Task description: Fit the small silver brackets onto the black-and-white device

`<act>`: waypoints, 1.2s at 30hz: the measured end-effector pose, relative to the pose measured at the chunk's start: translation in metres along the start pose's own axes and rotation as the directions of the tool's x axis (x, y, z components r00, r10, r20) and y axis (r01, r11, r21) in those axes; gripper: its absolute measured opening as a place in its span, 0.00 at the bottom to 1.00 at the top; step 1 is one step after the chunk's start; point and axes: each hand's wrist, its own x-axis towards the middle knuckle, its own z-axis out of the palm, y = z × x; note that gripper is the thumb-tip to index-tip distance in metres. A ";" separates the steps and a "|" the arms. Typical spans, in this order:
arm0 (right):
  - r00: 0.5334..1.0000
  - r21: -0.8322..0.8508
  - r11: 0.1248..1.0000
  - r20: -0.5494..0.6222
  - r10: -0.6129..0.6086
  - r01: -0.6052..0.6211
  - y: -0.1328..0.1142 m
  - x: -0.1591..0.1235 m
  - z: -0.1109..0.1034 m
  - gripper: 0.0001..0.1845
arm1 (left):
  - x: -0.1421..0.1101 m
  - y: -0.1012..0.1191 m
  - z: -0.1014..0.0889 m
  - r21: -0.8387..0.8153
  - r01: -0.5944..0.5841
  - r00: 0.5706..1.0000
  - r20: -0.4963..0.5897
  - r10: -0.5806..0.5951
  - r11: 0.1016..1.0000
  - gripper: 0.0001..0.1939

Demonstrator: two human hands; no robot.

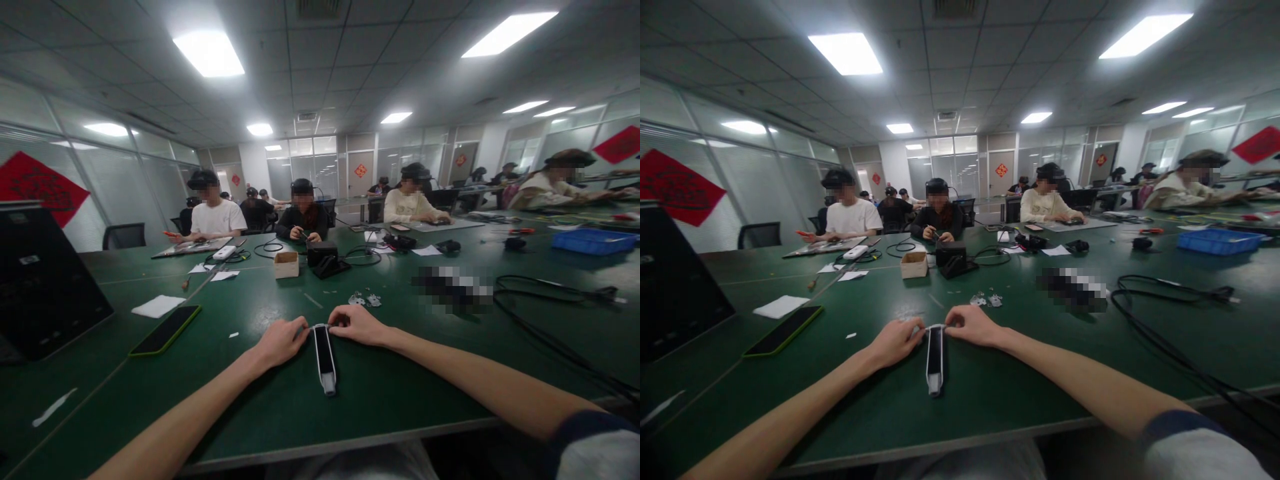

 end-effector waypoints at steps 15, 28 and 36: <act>0.999 -0.135 0.990 0.026 -0.035 0.038 0.006 0.003 -0.024 0.16 | -0.001 0.002 -0.005 -0.042 0.004 1.000 0.016 -0.003 0.999 0.12; 0.966 -0.462 0.849 -0.093 0.241 -0.256 0.079 0.012 -0.075 0.16 | 0.000 0.001 -0.002 -0.028 -0.001 0.999 0.032 0.002 1.000 0.13; 0.955 -0.409 0.866 -0.185 0.231 -0.289 0.065 0.013 -0.091 0.11 | 0.000 0.002 -0.003 -0.008 0.002 0.999 0.035 -0.002 1.000 0.14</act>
